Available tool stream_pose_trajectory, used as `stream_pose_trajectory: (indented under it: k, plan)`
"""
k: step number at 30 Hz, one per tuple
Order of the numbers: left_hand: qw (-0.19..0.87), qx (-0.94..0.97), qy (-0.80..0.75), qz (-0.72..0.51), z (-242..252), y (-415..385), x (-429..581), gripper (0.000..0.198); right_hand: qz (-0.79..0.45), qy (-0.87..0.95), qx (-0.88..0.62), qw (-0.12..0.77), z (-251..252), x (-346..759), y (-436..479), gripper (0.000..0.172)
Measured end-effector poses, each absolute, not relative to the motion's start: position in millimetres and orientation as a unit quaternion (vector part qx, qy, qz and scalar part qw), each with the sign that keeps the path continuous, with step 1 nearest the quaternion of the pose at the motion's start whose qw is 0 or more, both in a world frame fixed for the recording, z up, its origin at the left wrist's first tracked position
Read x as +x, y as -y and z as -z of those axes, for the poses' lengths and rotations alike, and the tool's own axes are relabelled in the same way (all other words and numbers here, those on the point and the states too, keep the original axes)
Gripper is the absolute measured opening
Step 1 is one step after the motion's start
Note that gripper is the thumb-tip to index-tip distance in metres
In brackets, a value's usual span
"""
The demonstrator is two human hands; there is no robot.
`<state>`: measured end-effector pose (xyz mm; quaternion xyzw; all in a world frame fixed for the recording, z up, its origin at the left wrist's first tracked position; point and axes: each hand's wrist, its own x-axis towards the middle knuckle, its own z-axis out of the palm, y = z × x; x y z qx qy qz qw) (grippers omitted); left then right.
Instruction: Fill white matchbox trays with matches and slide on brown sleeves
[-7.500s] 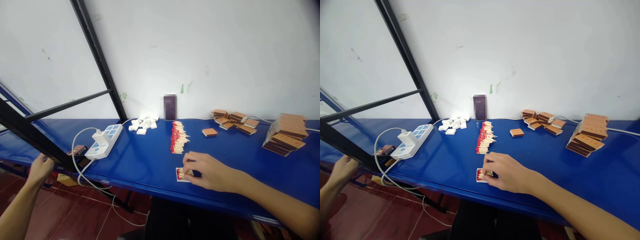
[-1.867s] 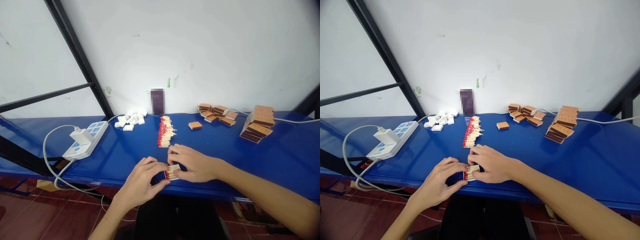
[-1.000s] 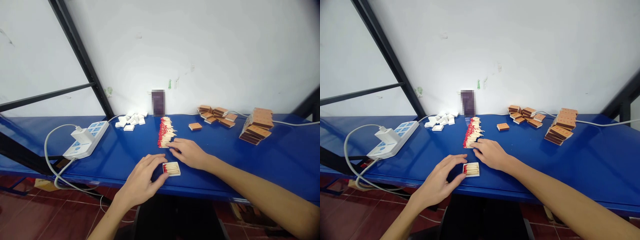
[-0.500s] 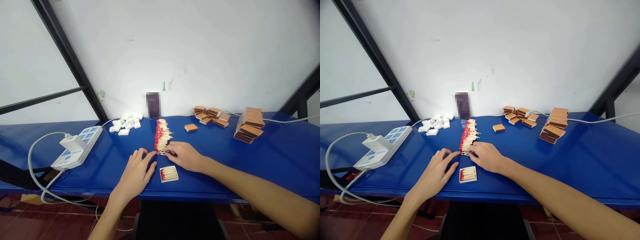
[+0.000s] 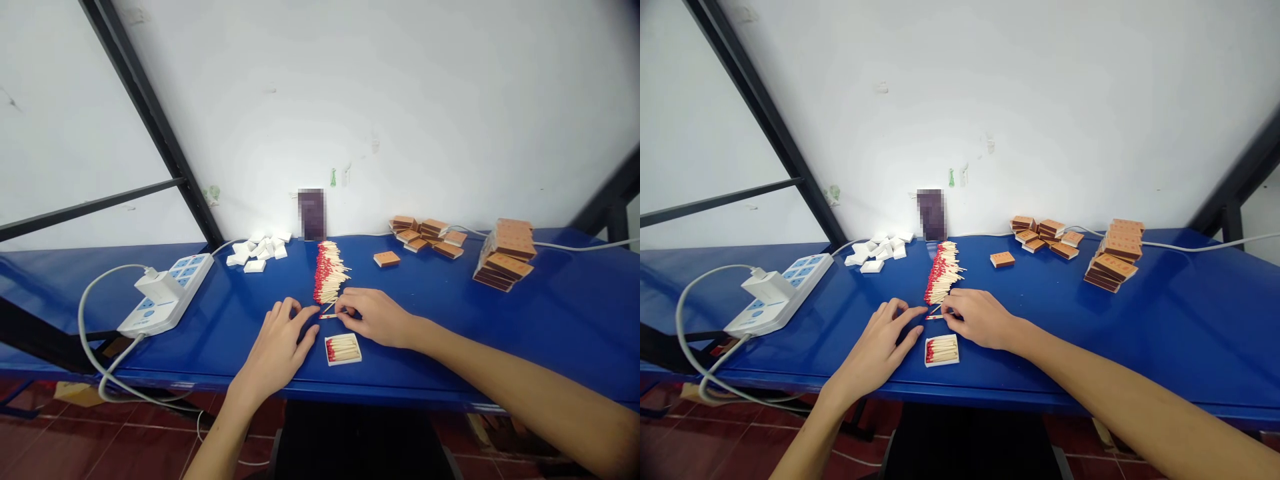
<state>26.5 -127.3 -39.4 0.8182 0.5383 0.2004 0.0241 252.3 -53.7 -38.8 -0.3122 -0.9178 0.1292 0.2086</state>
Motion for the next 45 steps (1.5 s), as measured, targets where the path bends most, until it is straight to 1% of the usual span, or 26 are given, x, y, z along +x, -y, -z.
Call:
stream_pose_trajectory:
  k: [5,10,17,22,31,37,45]
  plan:
    - [0.035,0.820,-0.534,-0.204,39.4,126.9,26.5,0.033,-0.131,0.911,-0.320,0.225,37.0,246.6,54.3,0.010]
    - [0.048,0.817,-0.535,-0.210,39.8,126.2,26.9,0.032,-0.134,0.910,-0.322,0.222,35.9,242.3,54.4,0.011]
    - [0.031,0.824,-0.525,-0.211,39.5,126.0,26.1,0.035,-0.127,0.902,-0.348,0.223,34.5,247.5,52.9,0.016]
    - [0.017,0.832,-0.519,-0.197,38.8,126.8,27.3,0.038,-0.114,0.892,-0.376,0.223,35.8,245.2,46.9,0.013]
    - [0.032,0.825,-0.533,-0.187,38.8,127.2,26.9,0.037,-0.101,0.912,-0.348,0.192,33.6,240.8,35.7,0.009]
    - [0.034,0.824,-0.535,-0.182,39.8,126.7,26.8,0.036,-0.104,0.917,-0.343,0.177,31.1,241.4,36.7,0.010]
    - [0.024,0.826,-0.536,-0.170,39.4,127.9,26.8,0.039,-0.147,0.921,-0.338,0.123,21.4,242.7,33.5,0.009]
